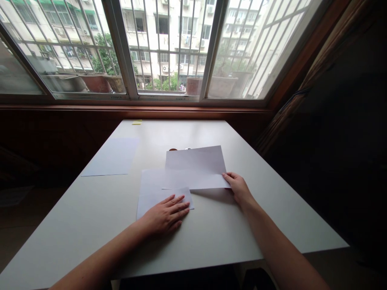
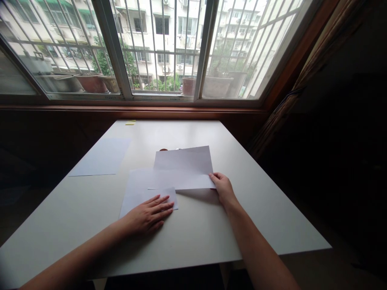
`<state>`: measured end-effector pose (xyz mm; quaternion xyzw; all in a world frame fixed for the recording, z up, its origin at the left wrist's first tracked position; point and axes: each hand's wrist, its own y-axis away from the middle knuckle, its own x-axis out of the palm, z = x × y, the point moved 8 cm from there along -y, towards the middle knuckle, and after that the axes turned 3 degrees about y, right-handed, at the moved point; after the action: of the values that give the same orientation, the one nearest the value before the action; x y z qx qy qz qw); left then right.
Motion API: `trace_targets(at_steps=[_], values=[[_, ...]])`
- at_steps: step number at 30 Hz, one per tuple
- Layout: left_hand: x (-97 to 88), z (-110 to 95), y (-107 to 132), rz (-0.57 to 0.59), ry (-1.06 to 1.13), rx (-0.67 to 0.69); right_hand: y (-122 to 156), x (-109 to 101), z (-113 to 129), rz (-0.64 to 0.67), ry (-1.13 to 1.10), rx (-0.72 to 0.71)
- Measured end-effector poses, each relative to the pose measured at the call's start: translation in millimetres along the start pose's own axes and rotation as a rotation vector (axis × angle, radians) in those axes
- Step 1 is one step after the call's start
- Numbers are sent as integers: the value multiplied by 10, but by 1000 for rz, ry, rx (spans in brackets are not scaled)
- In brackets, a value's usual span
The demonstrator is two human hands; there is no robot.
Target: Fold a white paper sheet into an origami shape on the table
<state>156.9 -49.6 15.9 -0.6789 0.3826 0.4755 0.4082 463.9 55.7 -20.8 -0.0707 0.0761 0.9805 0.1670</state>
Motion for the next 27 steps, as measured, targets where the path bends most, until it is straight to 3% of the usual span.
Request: trace_targets(at_steps=[4,8,14,17,21,23,24,26,27], values=[[-23,15,1,-42,10,-22,-24,-127,23,-86,-65,45],[1,19,-42,-43,-9,-41,8,-99,82,-88,-126,30],[-76,-14,-103,-76,18,-39,112,268,142,64,-218,8],[-219,70,-100,-168,188,-120,183,461,164,116,-241,23],[-451,598,135,-538,652,-524,267,685,196,192,-251,50],[-532,943,443,-816,831,-774,283,745,224,206,-236,38],[-615,1085,644,-1009,843,-857,281,753,241,198,-228,25],[-765,1303,1042,-1359,838,-945,260,735,271,169,-224,1],[-810,1395,1200,-1456,836,-984,246,723,283,161,-227,-6]])
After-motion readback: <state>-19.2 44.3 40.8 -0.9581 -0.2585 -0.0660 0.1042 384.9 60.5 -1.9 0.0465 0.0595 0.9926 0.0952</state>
